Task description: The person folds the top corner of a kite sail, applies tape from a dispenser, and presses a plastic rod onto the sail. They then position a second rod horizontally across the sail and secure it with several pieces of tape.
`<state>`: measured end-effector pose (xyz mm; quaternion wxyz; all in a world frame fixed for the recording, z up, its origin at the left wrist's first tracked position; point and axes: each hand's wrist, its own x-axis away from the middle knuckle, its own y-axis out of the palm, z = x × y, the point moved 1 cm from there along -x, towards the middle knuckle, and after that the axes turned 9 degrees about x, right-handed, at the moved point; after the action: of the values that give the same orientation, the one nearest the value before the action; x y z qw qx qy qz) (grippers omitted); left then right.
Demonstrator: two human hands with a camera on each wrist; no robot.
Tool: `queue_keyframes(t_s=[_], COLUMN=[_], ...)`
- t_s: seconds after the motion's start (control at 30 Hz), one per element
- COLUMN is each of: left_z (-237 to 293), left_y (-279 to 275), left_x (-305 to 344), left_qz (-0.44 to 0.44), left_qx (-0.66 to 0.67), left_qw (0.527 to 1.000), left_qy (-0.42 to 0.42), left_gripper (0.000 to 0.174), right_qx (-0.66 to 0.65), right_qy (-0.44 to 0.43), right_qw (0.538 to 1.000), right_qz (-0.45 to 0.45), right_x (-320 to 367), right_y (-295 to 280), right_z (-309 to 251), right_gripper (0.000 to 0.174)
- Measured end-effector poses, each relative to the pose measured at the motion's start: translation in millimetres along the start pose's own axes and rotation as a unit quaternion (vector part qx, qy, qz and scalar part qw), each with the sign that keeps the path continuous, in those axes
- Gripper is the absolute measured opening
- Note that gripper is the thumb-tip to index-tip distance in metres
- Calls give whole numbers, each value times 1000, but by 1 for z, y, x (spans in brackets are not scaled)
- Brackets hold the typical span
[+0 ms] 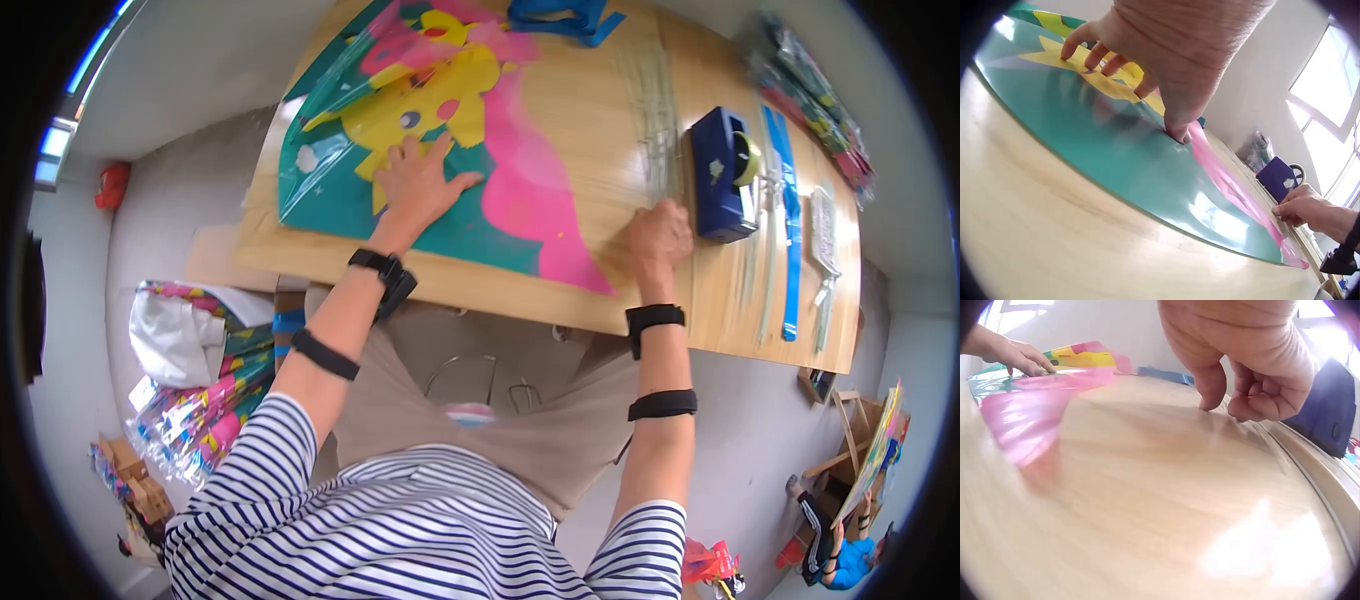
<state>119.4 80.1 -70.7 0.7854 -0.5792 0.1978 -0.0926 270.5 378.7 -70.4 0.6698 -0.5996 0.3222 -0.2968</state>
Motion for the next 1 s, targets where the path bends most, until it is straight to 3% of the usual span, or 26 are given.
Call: queue_keyframes(t_s=[0.1, 0.23, 0.33, 0.47, 0.63, 0.77, 1.0], left_z=[3, -3, -33, -54, -45, -37, -53], left_y=[7, -1, -11, -39, -19, -19, -30], left_x=[-1, 3, 15, 47, 61, 54, 80], left_qz=[22, -27, 8, -17, 16, 18, 139], left_qx=[-5, 35, -6, 34, 21, 50, 98], left_qw=[1000, 998, 1000, 998, 992, 989, 985], left_qy=[-17, -40, 24, -45, -125, -136, -11], left_gripper=[78, 73, 69, 71, 74, 70, 43], right_qx=[-6, -7, 9, -20, -138, -231, -114], right_qy=[-4, -32, -70, -71, -103, -127, -420], right_qw=[1000, 999, 997, 997, 985, 965, 895], right_qz=[-14, 2, -9, -15, -15, -7, 100], right_x=[3, -3, -10, -12, -4, 34, 97], right_y=[0, 9, 13, 17, 4, -21, -33], right_z=[1, 4, 7, 8, 14, 14, -5], right_gripper=[23, 20, 21, 22, 19, 7, 18])
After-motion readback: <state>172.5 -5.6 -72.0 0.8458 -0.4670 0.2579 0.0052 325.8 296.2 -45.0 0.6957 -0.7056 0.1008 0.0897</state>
